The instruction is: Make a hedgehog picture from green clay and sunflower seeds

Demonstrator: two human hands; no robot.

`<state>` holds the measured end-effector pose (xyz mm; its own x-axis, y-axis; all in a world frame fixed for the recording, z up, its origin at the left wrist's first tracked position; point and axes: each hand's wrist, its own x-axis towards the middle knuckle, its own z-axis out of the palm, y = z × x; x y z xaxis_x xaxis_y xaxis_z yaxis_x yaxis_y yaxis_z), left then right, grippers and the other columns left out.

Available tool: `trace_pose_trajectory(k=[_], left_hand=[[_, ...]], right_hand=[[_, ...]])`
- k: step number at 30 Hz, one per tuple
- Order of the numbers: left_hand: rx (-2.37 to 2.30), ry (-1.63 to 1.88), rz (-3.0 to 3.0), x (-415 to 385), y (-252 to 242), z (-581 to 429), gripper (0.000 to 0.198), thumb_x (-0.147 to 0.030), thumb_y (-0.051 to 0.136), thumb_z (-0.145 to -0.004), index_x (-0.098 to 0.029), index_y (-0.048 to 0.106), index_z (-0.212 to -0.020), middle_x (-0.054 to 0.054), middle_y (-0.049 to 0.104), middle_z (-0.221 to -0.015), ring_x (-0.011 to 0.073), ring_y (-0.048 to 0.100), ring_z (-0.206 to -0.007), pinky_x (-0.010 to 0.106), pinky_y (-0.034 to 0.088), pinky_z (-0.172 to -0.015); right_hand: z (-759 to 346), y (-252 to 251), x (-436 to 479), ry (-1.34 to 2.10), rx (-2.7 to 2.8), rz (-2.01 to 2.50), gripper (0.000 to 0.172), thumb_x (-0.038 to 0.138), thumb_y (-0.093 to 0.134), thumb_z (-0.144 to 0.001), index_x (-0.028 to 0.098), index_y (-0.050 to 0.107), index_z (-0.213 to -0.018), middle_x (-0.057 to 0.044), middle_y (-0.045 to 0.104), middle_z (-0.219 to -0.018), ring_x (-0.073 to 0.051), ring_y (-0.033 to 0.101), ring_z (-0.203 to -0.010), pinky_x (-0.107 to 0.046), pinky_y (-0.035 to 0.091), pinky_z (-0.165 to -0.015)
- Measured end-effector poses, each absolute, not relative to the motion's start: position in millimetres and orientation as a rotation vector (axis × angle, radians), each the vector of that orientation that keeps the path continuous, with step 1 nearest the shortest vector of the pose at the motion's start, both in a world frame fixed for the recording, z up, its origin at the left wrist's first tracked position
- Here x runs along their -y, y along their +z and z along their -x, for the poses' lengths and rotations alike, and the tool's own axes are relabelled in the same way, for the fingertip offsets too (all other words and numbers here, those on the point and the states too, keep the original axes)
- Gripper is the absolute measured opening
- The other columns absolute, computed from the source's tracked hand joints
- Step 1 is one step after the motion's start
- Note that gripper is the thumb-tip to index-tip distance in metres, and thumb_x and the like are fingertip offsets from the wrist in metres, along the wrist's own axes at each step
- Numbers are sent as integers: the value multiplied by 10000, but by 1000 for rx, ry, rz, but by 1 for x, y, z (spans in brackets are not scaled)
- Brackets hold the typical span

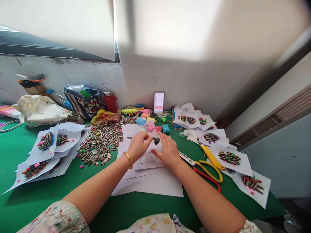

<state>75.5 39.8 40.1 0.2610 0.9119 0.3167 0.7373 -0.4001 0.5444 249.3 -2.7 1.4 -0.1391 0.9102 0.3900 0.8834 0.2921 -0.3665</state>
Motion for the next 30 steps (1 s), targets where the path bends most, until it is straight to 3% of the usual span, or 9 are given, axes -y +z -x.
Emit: trace_pose_trajectory(k=[2,5,10,16,24,27,30], left_hand=[[-1336,970,-2192,-20,38,-72,259,-378,528,-909,-202,546,-720,17,594,-757,176,553,-753,312,447,-709],[-1256,995,-2109,1,33,-63,232,-386,535,-905,-204,558,-762,22,597,-788,179,551,-771,319,462,-722],[-1168,1079,-1923,10,21,-45,221,-381,468,-949,-201,573,-874,27,604,-861,170,563,-822,320,480,-776],[-1084,1046,-1759,9,21,-38,121,-317,587,-875,-198,566,-882,10,590,-841,149,557,-779,293,486,-738],[-1038,1005,-1638,9,14,-37,32,-220,563,-823,-196,580,-837,0,586,-777,147,565,-722,284,481,-680],[-1101,1020,-1733,8,13,-34,123,-192,525,-842,-193,647,-860,26,638,-834,164,593,-793,303,486,-744],[-1143,1024,-1866,7,11,-32,228,-159,506,-848,-205,714,-927,46,658,-893,179,609,-876,320,485,-812]], right_hand=[[-248,-1,3,116,2023,1502,809,588,578,-872,140,316,-1492,-177,489,-1432,-296,447,-1308,-434,351,-1070],[-245,-1,6,231,2062,1392,578,511,527,-930,166,449,-1386,-138,628,-1237,-253,594,-1096,-361,458,-920],[-238,5,14,285,2168,1339,358,431,469,-980,163,583,-1190,-88,670,-989,-221,615,-909,-310,458,-785],[-235,2,14,295,2297,1247,306,316,451,-986,161,591,-1210,-88,641,-939,-233,590,-873,-337,447,-762],[-235,-3,19,414,2151,1259,299,290,598,-908,185,534,-1180,-81,649,-989,-229,590,-866,-344,447,-764],[-235,2,21,471,2099,1217,153,292,603,-904,204,562,-1022,-63,629,-940,-211,569,-831,-325,438,-734],[-234,5,22,569,2093,1107,90,276,556,-925,209,569,-985,-61,605,-940,-200,551,-864,-316,441,-755]])
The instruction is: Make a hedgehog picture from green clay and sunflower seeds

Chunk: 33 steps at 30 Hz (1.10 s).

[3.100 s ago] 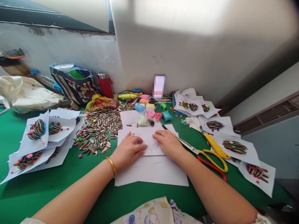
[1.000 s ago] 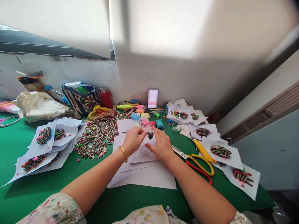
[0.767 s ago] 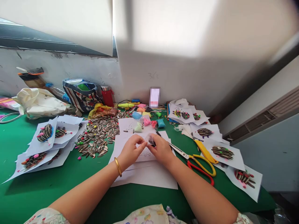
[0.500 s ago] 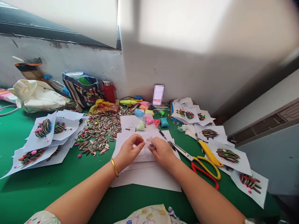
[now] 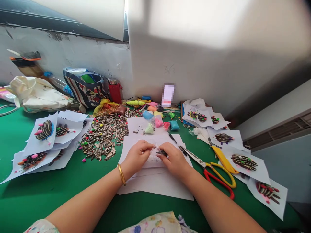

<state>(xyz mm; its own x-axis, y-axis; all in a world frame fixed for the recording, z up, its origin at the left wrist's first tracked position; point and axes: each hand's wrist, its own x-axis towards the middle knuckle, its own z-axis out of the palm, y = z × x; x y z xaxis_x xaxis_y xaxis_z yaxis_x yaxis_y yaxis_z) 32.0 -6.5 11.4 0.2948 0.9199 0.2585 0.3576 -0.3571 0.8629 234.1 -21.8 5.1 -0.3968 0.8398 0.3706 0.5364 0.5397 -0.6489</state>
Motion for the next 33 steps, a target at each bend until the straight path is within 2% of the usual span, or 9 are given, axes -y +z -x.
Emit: trace_pose_trajectory(k=[2,5,7,11,15,18,21,23,33], left_hand=[[-1153,1016,-1915,6,12,-31,268,-130,493,-841,-209,728,-944,46,649,-881,175,611,-860,312,489,-798],[-1178,1033,-1943,5,14,-31,270,-103,486,-829,-196,723,-921,46,648,-881,169,614,-852,301,490,-789],[-1179,1036,-1951,5,16,-30,229,-116,505,-836,-188,715,-891,44,651,-874,169,613,-851,295,487,-780],[-1156,951,-1976,5,17,-30,119,-198,612,-849,-202,726,-881,29,640,-838,165,602,-812,278,478,-728],[-1164,898,-2046,5,12,-30,164,-197,679,-829,-238,746,-973,21,636,-861,163,604,-815,281,477,-734],[-1180,926,-2145,8,9,-31,157,-189,698,-825,-240,752,-962,20,614,-840,161,593,-792,281,474,-717],[-1171,983,-2274,11,10,-31,79,-169,670,-845,-198,742,-854,29,595,-799,164,572,-767,280,461,-687],[-1168,1005,-2348,11,11,-31,105,-162,636,-867,-179,717,-802,36,591,-790,167,560,-763,286,454,-683],[-1152,1002,-2403,13,13,-32,105,-195,564,-898,-187,657,-851,49,581,-853,190,546,-833,314,455,-750]], right_hand=[[-233,5,22,673,2048,1086,123,227,525,-918,213,561,-1035,-58,598,-968,-189,551,-876,-309,448,-770],[-231,3,22,840,1914,1154,198,183,504,-892,224,526,-1085,-27,594,-929,-160,550,-794,-286,453,-720],[-231,3,23,896,1849,1177,162,194,511,-889,223,524,-1048,-11,587,-882,-149,540,-755,-276,447,-696],[-231,5,23,889,1829,1135,87,195,523,-880,218,557,-957,-11,586,-886,-149,539,-800,-273,438,-719],[-229,4,24,923,1838,1108,98,184,532,-870,224,569,-952,-6,592,-884,-149,542,-799,-272,442,-722],[-228,3,24,945,1858,1104,104,173,531,-865,225,571,-946,-2,602,-874,-151,552,-802,-280,447,-738],[-227,4,25,940,1859,1130,104,175,535,-860,225,571,-944,-1,613,-875,-152,557,-802,-280,449,-736],[-226,5,25,937,1852,1145,103,175,539,-854,224,569,-939,0,614,-874,-152,558,-804,-278,451,-734],[-226,6,25,937,1833,1145,116,163,521,-841,219,571,-929,0,603,-859,-150,563,-796,-276,455,-732]])
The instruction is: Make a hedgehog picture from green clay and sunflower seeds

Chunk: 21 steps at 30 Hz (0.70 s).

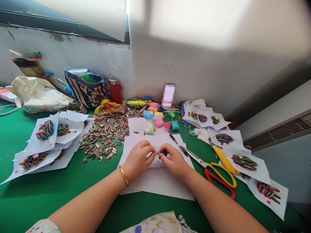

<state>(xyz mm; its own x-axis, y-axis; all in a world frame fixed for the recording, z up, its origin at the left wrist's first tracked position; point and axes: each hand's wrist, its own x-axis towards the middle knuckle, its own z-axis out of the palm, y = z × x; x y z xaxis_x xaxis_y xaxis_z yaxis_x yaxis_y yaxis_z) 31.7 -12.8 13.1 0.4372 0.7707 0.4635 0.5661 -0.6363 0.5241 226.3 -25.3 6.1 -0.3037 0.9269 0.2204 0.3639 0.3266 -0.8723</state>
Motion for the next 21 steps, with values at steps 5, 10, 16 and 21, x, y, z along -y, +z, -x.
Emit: trace_pose_trajectory(k=[5,10,16,21], left_hand=[[-1153,1076,-2066,12,21,-32,120,-227,561,-897,-194,663,-843,41,572,-856,175,554,-826,301,460,-750],[-1099,1147,-1657,5,23,-30,209,-359,581,-901,-196,707,-869,44,626,-877,180,574,-861,308,455,-806],[-996,1116,-1210,2,21,-30,271,-428,735,-760,-164,682,-741,13,589,-757,135,501,-712,263,412,-683],[-971,1150,-1078,0,20,-31,319,-382,825,-633,-167,600,-706,-24,526,-691,103,444,-645,231,370,-613]], right_hand=[[-229,8,25,926,1770,1184,81,188,520,-855,218,558,-920,-6,611,-827,-151,558,-753,-276,450,-696],[-231,7,23,917,1712,1215,66,229,535,-870,218,552,-933,-9,620,-811,-153,563,-734,-273,451,-671],[-233,6,22,868,1718,1236,72,237,545,-866,217,556,-934,-11,630,-806,-154,575,-729,-271,456,-662],[-236,5,19,806,1715,1261,79,243,544,-868,220,563,-941,-14,639,-822,-157,583,-746,-271,460,-673]])
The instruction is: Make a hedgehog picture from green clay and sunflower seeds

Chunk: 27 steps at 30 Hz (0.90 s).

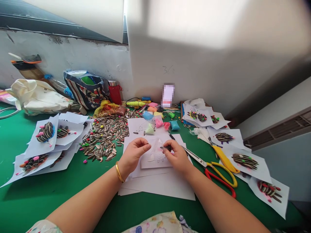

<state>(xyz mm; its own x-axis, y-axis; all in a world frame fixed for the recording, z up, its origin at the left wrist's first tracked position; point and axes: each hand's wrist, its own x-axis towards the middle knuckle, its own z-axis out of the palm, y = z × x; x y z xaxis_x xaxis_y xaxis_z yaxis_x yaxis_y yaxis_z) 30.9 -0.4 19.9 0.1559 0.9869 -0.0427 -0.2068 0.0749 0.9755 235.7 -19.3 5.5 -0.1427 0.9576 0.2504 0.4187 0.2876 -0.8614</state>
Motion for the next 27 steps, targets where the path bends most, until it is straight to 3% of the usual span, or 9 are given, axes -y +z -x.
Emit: trace_pose_trajectory(k=[6,12,19,23,27], left_hand=[[-995,1177,-1135,1,21,-30,323,-390,818,-635,-172,584,-683,-27,515,-686,105,439,-651,226,369,-602],[-1038,1134,-1151,0,18,-29,314,-480,720,-770,-176,759,-836,42,643,-764,149,539,-730,274,442,-680],[-1005,1101,-1027,0,16,-29,327,-357,838,-660,-203,775,-941,50,704,-871,136,560,-762,264,454,-711],[-1050,1097,-1074,-1,16,-29,322,-459,767,-733,-170,755,-874,46,670,-787,144,565,-731,272,457,-692],[-1072,1147,-1132,-3,14,-27,441,-570,613,-838,-162,632,-669,4,548,-638,118,488,-621,249,408,-601]], right_hand=[[-236,4,18,777,1740,1257,79,239,545,-857,225,565,-932,-11,642,-834,-157,576,-749,-270,460,-676],[-236,3,16,736,1763,1250,87,237,543,-848,224,570,-930,-11,629,-842,-158,570,-754,-269,462,-675],[-238,3,14,713,1737,1284,85,242,545,-852,223,574,-930,-15,615,-846,-160,568,-763,-275,467,-687],[-241,-1,9,686,1713,1331,122,255,554,-850,221,591,-961,-28,625,-897,-170,572,-794,-302,483,-733],[-246,-9,3,687,1694,1360,236,281,576,-843,218,613,-1067,-52,652,-997,-186,594,-840,-333,508,-766]])
